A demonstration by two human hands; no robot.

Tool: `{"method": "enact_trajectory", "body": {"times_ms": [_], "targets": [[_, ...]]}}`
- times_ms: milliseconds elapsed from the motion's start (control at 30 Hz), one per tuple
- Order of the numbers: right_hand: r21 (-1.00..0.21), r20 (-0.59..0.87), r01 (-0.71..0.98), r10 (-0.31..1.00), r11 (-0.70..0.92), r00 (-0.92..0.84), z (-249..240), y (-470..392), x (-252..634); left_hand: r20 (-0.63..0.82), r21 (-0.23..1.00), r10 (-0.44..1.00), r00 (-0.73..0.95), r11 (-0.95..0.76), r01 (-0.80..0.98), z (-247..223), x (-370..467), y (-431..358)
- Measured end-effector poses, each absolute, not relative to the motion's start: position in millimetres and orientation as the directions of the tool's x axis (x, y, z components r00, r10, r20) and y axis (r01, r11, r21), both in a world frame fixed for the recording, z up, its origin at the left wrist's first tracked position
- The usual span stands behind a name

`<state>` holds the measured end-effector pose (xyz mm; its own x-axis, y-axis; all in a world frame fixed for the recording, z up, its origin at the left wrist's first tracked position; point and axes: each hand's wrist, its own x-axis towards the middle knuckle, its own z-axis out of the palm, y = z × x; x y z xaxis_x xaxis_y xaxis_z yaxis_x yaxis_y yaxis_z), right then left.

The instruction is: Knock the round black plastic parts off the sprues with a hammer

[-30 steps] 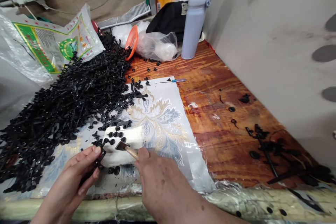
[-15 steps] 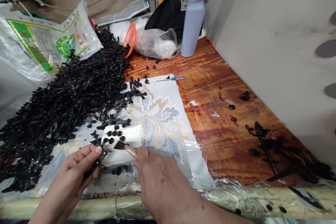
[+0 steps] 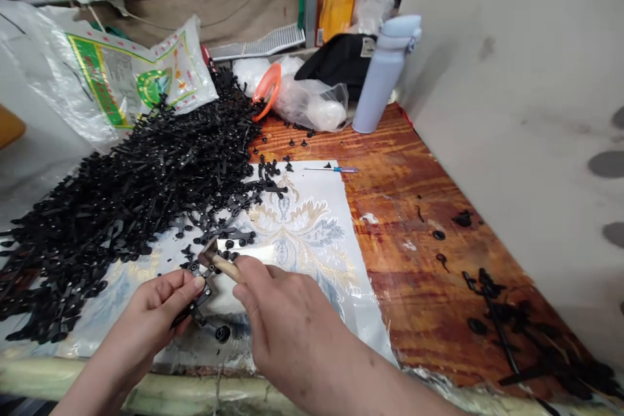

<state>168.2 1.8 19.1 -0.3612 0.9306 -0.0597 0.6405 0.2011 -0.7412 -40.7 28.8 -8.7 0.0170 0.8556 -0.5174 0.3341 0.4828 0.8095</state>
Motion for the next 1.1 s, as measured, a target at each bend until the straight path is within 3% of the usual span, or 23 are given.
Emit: {"method": "enact_trajectory", "body": {"times_ms": [133,300,467,667,833,1000,1100], "targets": [[-0.695,-0.012,0.663,0.918,0.277,-0.396,15.4,14.7,164.5,-0.540,0.799,0.841,0.041,0.497,0.337,-7.1,-41.3,31.7],[-0.717,0.248,0.551,0.895,0.427,-0.372,11.7,15.1,165.7,-0.583,0.783,0.812,0.030,0.552,0.287,-6.4,-40.6,32.2],[-0.662,0.058,0.659,0.902,0.355,-0.428,11.4,19.1,162.6,-0.586,0.790,0.810,0.036,0.560,0.250,-11.6,-40.6,30.3],[-0.696,0.209,0.593,0.905,0.404,-0.372,17.8,18.3,166.6,-0.590,0.779,0.807,0.023,0.561,0.279,-8.7,-38.7,32.1],[-0.682,0.006,0.664,0.910,0.306,-0.414,13.7,18.4,164.5,-0.578,0.787,0.816,0.028,0.547,0.284,-11.5,-38.5,30.8],[-0.710,0.111,0.617,0.919,0.339,-0.377,18.2,20.7,165.2,-0.572,0.796,0.819,0.037,0.544,0.265,-14.8,-39.7,29.8],[-0.655,0.031,0.678,0.908,0.334,-0.418,11.1,22.7,160.8,-0.582,0.795,0.812,0.050,0.555,0.246,-14.3,-40.2,30.1]]}}
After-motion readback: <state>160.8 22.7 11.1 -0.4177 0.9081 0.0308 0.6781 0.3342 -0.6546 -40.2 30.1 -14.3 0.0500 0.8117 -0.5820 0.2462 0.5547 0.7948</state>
